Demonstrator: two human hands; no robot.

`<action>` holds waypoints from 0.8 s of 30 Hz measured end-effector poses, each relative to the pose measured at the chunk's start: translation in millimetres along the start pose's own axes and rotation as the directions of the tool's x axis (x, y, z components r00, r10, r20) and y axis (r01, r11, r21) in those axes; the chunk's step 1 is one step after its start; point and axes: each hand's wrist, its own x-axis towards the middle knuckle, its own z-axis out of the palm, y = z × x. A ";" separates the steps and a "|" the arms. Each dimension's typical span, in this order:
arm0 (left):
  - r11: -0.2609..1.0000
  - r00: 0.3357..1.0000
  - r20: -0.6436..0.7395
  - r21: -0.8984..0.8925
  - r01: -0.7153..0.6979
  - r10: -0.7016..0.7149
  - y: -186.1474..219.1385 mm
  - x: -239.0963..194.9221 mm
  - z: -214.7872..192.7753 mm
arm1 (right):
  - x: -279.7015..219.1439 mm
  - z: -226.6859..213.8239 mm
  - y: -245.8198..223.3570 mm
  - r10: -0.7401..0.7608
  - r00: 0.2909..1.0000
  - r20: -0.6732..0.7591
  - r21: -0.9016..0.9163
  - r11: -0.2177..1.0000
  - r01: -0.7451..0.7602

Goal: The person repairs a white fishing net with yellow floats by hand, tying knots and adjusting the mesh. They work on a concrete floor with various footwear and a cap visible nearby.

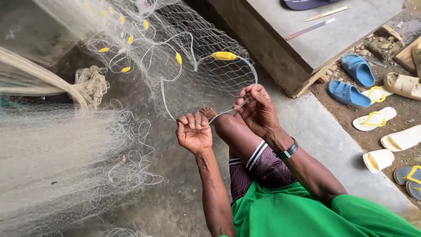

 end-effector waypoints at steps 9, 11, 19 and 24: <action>0.765 0.956 -0.238 0.579 0.283 -0.174 -74.5 64.9 3.4 | 27.9 35.8 21.9 -0.243 0.945 0.219 0.183 0.961 0.205; 0.905 0.955 -0.165 0.314 0.286 -0.245 -86.1 20.9 34.7 | 23.3 32.8 20.9 -0.348 0.906 0.242 0.157 0.935 0.318; 0.281 0.855 0.291 -0.857 0.432 -0.429 -190.1 -7.0 113.9 | 14.8 -13.5 -19.3 -0.390 0.884 0.259 0.079 0.920 0.383; 0.059 0.913 0.237 -0.961 0.271 -0.333 -256.5 21.1 132.8 | 51.5 -35.0 -51.9 -0.327 0.918 0.225 0.075 0.945 0.318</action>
